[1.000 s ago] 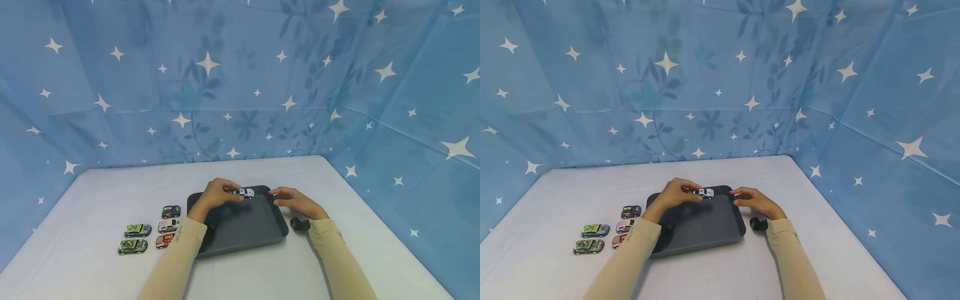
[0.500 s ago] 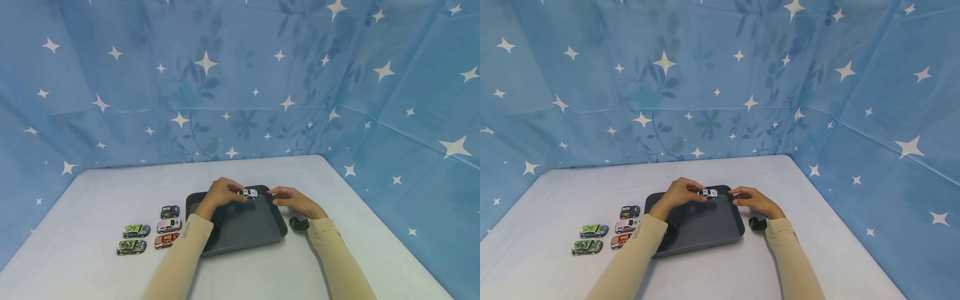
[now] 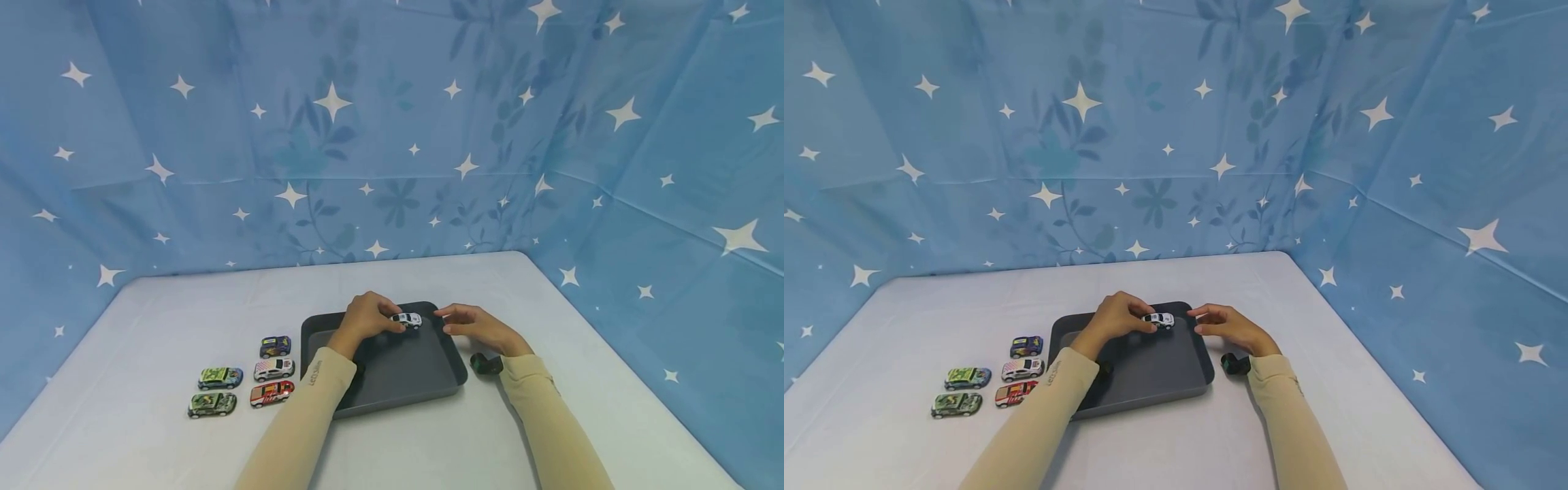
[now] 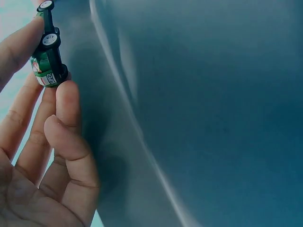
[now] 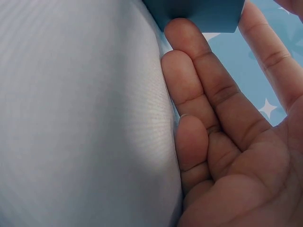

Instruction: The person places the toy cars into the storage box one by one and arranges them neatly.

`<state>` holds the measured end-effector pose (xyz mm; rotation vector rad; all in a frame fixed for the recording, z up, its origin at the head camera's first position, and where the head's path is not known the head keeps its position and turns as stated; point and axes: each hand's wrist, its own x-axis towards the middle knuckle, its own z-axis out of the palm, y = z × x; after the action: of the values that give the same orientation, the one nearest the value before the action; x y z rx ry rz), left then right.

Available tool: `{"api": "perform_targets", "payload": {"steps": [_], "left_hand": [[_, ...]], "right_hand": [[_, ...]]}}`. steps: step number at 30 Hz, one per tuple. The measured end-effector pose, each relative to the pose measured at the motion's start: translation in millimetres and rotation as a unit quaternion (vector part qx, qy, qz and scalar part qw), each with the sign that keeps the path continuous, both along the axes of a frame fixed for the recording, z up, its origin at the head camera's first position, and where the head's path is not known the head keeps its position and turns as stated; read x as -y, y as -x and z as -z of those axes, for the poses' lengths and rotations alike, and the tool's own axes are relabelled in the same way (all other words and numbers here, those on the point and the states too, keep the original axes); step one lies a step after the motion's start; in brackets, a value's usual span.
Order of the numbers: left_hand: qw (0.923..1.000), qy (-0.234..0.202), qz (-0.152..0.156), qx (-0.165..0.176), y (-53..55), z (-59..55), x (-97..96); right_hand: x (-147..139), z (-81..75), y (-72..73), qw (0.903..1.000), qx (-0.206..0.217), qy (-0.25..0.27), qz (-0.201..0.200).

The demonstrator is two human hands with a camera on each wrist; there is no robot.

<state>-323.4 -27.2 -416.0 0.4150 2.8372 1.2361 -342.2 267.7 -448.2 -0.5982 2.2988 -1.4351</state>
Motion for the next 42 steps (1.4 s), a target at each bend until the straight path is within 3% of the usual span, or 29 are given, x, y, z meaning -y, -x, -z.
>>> {"api": "perform_targets", "payload": {"steps": [23, 42], "left_hand": [[0.9977, 0.065, -0.015, 0.013, 4.1, 6.0, -18.0], [0.9945, 0.097, -0.014, 0.036, 2.6, 2.2, -21.3]], "right_hand": [[-1.9, 2.0, 0.8, 1.0, -0.008, 0.001, -0.003], [-0.6, -1.1, -0.5, 1.0, -0.005, 0.001, -0.001]]}}
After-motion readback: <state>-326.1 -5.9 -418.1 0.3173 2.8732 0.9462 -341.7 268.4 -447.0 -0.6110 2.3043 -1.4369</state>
